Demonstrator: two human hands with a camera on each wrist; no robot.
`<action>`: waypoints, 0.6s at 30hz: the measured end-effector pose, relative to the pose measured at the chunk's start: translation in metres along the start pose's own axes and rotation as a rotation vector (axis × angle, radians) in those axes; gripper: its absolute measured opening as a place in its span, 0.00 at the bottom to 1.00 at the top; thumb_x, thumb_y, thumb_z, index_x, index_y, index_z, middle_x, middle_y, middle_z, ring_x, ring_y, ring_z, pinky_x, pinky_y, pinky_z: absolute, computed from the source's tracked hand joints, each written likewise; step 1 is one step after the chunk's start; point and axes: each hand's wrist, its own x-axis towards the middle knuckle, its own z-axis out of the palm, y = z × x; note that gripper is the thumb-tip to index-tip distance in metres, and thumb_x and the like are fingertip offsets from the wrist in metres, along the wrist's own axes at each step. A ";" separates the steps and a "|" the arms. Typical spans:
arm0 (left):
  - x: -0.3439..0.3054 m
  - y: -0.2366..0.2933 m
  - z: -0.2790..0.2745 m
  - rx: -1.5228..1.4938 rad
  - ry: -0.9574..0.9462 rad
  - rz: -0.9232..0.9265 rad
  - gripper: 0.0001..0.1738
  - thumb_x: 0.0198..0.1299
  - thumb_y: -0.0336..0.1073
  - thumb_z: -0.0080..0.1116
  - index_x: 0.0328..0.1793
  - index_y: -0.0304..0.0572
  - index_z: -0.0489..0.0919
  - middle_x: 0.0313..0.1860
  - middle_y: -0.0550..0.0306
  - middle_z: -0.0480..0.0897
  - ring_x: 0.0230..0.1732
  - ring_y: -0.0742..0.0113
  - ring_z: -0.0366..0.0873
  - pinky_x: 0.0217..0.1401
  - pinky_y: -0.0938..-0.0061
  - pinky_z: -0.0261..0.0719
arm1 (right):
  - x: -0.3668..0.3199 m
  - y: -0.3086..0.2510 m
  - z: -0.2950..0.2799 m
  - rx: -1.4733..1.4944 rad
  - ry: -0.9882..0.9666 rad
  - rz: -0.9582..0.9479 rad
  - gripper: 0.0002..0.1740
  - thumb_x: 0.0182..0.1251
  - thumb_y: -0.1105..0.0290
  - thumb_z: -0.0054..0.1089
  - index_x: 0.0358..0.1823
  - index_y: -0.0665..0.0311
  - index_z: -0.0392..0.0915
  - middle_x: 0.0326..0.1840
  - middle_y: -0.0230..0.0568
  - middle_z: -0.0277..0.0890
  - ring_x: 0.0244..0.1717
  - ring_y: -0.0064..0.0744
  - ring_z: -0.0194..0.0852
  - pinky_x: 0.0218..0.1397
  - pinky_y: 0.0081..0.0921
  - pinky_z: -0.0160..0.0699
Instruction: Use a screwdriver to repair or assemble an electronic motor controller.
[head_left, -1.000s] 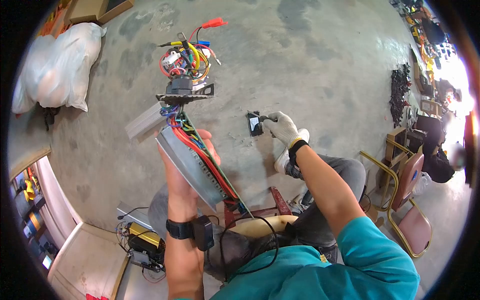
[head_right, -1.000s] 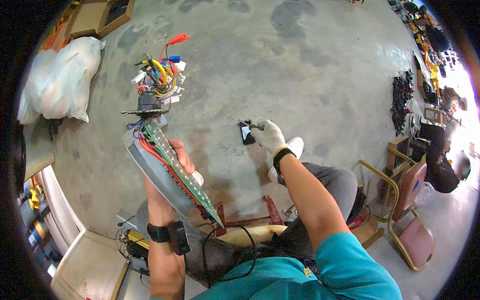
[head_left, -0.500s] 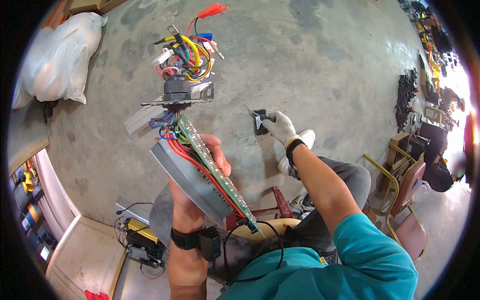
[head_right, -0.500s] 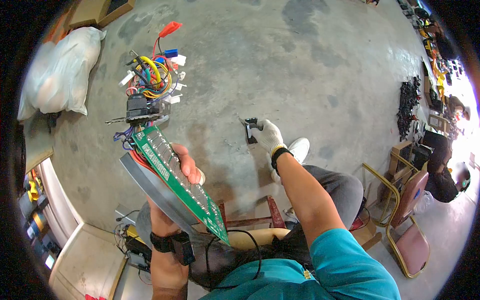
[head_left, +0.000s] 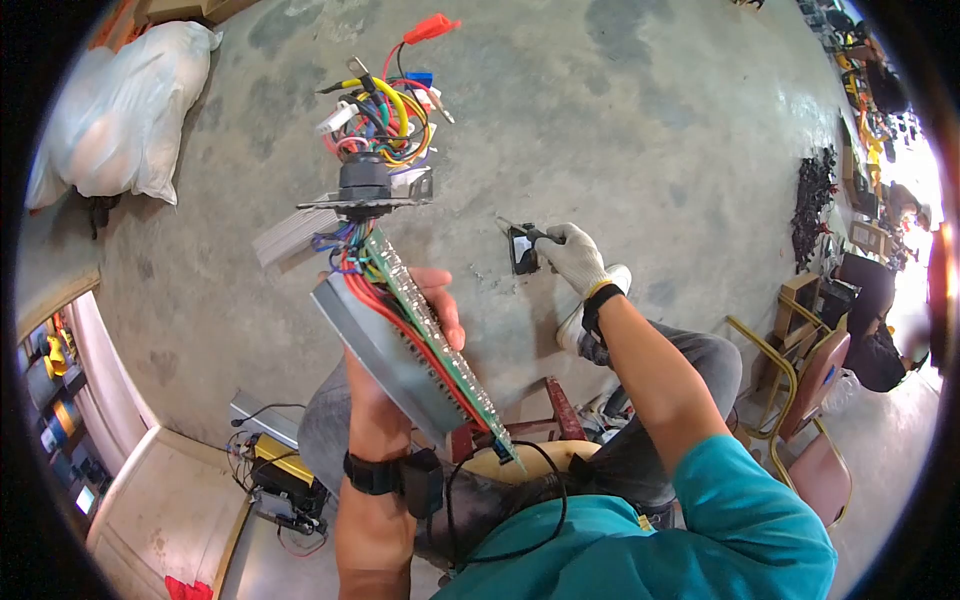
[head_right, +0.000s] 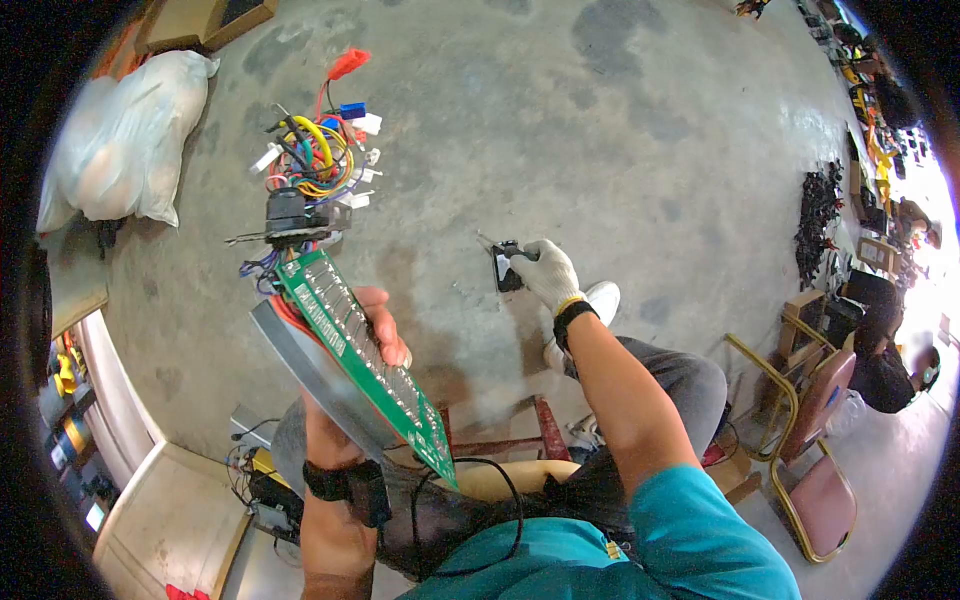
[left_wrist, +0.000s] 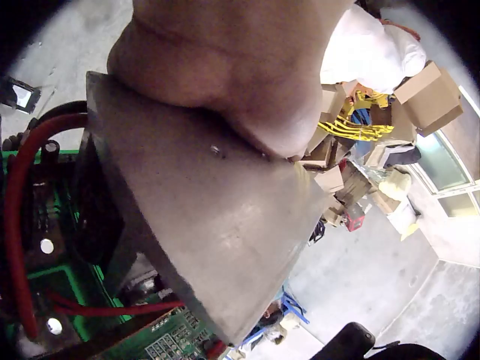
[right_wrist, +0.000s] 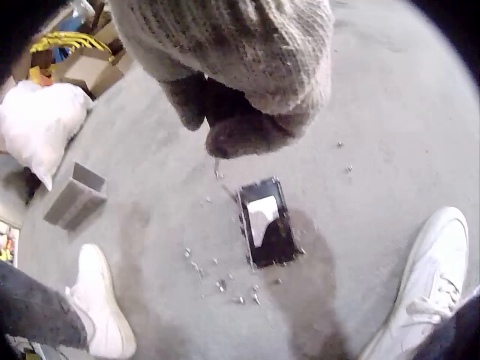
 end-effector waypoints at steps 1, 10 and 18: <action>0.000 0.000 0.000 0.076 0.039 0.001 0.40 0.76 0.64 0.47 0.66 0.26 0.79 0.39 0.43 0.85 0.34 0.56 0.86 0.36 0.67 0.85 | -0.005 -0.007 -0.006 0.019 0.002 -0.002 0.26 0.64 0.57 0.72 0.57 0.69 0.85 0.42 0.48 0.89 0.44 0.37 0.90 0.53 0.32 0.86; 0.012 0.002 -0.005 0.233 0.111 -0.122 0.55 0.75 0.82 0.23 0.62 0.35 0.81 0.41 0.46 0.88 0.37 0.60 0.87 0.37 0.69 0.86 | -0.113 -0.116 -0.098 0.281 -0.137 -0.063 0.26 0.68 0.60 0.69 0.59 0.74 0.83 0.40 0.37 0.83 0.36 0.24 0.80 0.43 0.23 0.83; 0.018 -0.003 -0.002 0.164 0.092 -0.064 0.51 0.76 0.81 0.27 0.64 0.40 0.79 0.50 0.39 0.89 0.47 0.60 0.88 0.45 0.66 0.89 | -0.237 -0.152 -0.148 0.280 -0.080 -0.172 0.24 0.69 0.65 0.66 0.61 0.75 0.82 0.41 0.37 0.82 0.39 0.22 0.79 0.45 0.23 0.80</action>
